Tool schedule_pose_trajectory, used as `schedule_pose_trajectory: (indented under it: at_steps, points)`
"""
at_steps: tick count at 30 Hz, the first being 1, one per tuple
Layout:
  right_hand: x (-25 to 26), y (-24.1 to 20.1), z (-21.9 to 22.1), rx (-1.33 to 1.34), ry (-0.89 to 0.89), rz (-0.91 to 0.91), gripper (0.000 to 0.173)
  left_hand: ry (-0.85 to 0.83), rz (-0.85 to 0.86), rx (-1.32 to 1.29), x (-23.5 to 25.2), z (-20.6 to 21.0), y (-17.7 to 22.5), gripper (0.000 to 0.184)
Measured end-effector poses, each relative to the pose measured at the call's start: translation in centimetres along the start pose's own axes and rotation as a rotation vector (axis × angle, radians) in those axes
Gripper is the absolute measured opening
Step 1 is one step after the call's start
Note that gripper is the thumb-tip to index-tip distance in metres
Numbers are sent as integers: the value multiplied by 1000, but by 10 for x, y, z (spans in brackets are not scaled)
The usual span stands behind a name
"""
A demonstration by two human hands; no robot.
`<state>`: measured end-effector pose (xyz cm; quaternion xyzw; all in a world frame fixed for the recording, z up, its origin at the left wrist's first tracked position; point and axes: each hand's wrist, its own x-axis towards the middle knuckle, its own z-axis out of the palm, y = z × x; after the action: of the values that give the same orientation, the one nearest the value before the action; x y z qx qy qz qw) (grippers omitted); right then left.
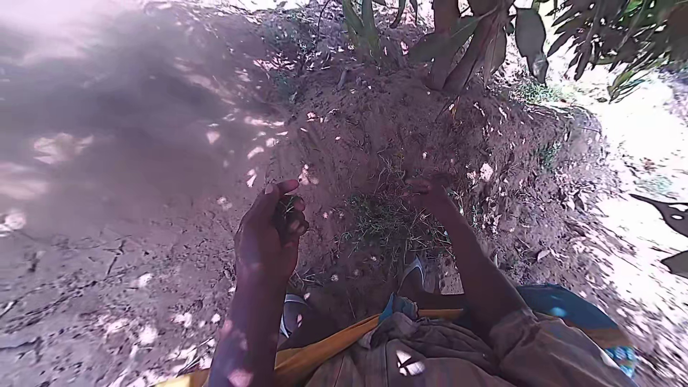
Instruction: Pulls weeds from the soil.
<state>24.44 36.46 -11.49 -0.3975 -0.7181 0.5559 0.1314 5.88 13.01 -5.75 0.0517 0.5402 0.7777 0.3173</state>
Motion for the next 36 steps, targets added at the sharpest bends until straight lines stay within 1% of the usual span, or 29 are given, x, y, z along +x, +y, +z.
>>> schedule_pose_trajectory:
  at_steps: [1, 2, 4, 5, 7, 10, 12, 15, 17, 19, 20, 21, 23, 25, 26, 28, 30, 32, 34, 36]
  points:
    - [2, 4, 5, -70, -24, 43, 41, -3, 2, -7, 1, 0, 0, 41]
    - [3, 4, 10, -112, -52, 49, 36, -8, 2, -20, 1, 0, -1, 37]
    - [1, -2, 17, -161, -86, 12, 27, -28, 0, -62, 3, -2, -5, 27]
    - [0, -7, 20, -171, -94, -16, 25, -38, -7, -80, 4, -2, -8, 26]
    - [-8, -21, 28, -143, -97, -89, 22, -40, -42, -89, 7, -2, -12, 29]
    - [-18, -33, 43, -66, -136, -212, 24, 17, -132, -87, 10, -1, -19, 37]
    - [-25, -36, 51, -52, -174, -267, 27, 30, -210, -20, 11, 0, -25, 39]
    - [-33, -38, 63, -58, -227, -380, 28, -58, -340, 74, 11, -3, -36, 42]
    - [-37, -36, 71, -53, -272, -437, 26, -79, -418, 95, 9, 1, -40, 40]
    - [-41, -36, 78, -75, -331, -441, 26, -89, -468, 89, 5, 9, -40, 37]
    - [-43, -37, 82, -99, -363, -418, 26, -118, -482, 73, 3, 11, -39, 40]
    - [-44, -39, 86, -120, -398, -398, 27, -140, -489, 68, 2, 11, -39, 44]
    - [-47, -38, 92, -155, -446, -424, 28, -186, -467, 100, 3, 10, -40, 47]
    - [-47, -39, 95, -170, -468, -463, 28, -207, -392, 135, 4, 5, -44, 43]
    - [-46, -40, 91, -155, -474, -455, 28, -172, -357, 140, 4, 5, -44, 39]
    - [-37, -42, 72, -92, -409, -385, 26, -89, -298, 123, 7, 4, -43, 32]
    - [-26, -38, 47, -86, -213, -295, 27, -17, -218, 96, 12, -1, -39, 32]
    - [-17, -33, 23, -231, -27, -185, 29, 26, -150, 82, 14, -4, -33, 34]
    - [-11, -27, 11, -407, 21, -101, 29, 27, -121, 52, 15, -5, -31, 37]
    - [-6, -19, 16, -527, -51, -53, 29, 36, -126, 28, 14, -1, -31, 46]
